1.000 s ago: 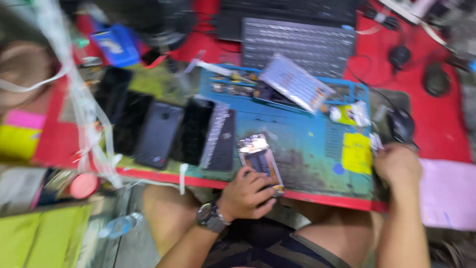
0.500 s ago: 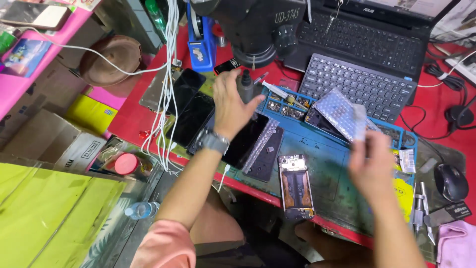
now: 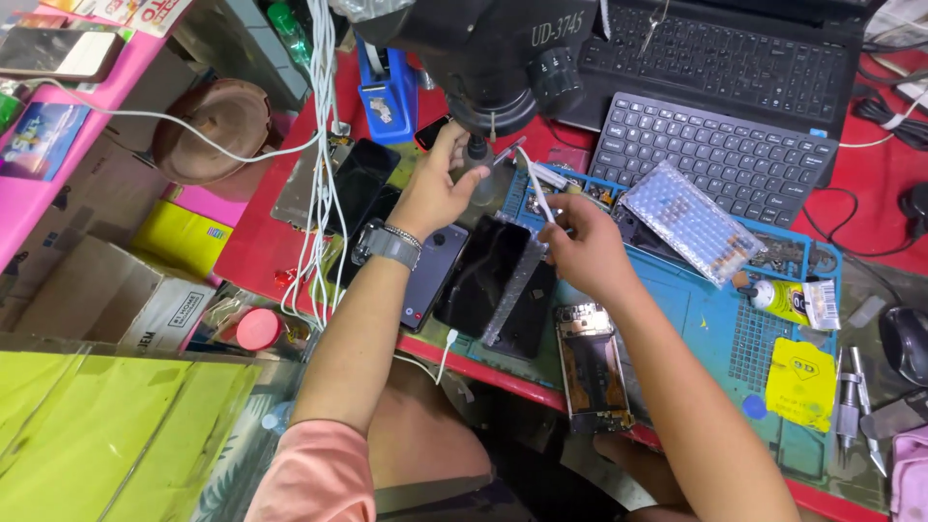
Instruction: The person disassembles a smartphone by prying open the back cover and removing the battery. They then retrieve a new battery from a box, unwrap it, and place it on the workbench. Finally, they use a toothbrush to clean the internal components of the phone.
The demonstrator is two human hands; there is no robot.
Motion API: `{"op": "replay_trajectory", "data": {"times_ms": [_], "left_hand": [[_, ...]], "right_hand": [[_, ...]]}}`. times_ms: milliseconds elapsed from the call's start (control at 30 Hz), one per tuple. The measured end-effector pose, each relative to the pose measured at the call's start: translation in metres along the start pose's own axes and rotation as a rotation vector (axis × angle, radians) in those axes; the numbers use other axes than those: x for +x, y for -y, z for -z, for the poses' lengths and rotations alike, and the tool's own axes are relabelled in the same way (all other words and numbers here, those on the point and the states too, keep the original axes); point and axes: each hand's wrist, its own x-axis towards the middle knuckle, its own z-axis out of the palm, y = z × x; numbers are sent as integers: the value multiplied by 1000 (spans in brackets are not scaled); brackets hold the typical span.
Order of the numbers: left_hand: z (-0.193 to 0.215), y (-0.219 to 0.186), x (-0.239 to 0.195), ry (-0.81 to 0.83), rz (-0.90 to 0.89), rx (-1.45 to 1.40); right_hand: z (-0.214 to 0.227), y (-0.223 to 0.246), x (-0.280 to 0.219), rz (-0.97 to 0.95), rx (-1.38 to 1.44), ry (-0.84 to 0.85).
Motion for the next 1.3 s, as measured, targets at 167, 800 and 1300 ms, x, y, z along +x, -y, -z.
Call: {"op": "replay_trajectory", "data": {"times_ms": [167,800,1300], "left_hand": [[-21,4,-6,86,-131,244],[-34,1,9,183,-334,266],[-33,1,4,151,-349,313]], "right_hand": [[-14,-5,6,17,97,-81],[-20,-39,-5,-101,571,-194],[-21,-30,-6,-90,598,-199]]}}
